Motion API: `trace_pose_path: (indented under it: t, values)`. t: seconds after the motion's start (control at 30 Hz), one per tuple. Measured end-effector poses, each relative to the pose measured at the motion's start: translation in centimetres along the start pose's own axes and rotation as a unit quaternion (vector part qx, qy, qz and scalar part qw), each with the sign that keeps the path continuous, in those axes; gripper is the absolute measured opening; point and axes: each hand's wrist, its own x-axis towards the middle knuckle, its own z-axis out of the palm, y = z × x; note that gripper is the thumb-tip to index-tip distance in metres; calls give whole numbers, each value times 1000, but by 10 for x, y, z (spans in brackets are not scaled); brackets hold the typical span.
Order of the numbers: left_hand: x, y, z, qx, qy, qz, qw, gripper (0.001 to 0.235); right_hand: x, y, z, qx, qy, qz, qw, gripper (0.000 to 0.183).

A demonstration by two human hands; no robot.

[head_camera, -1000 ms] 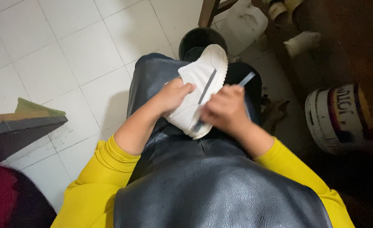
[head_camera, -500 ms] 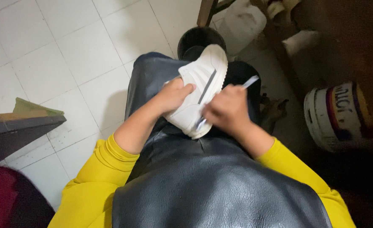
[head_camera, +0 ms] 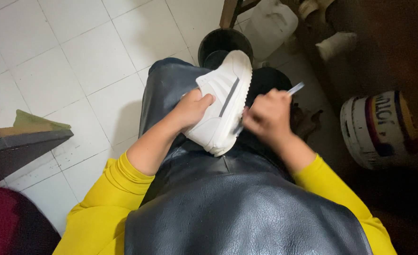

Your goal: The person scrubs a white sneaker with a brush, dipping it into a yellow bowl of liquid. They wipe the shoe with a green cloth and continue scrubbing the sole and upper parts of the shoe.

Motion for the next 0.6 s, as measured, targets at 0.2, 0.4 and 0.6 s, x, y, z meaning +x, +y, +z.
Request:
trace_pose_path:
  t: [0.2, 0.4, 0.6]
  values:
    - [-4, 9, -2, 0, -9, 7, 1000, 48, -4, 18, 3, -10, 1, -21, 1000, 35]
    - [8, 1, 0, 14, -7, 1, 1000, 47, -10, 9, 10, 10, 1, -23, 1000, 34]
    - [5, 6, 0, 19, -6, 7, 1000, 45, -2, -16, 10, 2, 9, -54, 998, 35]
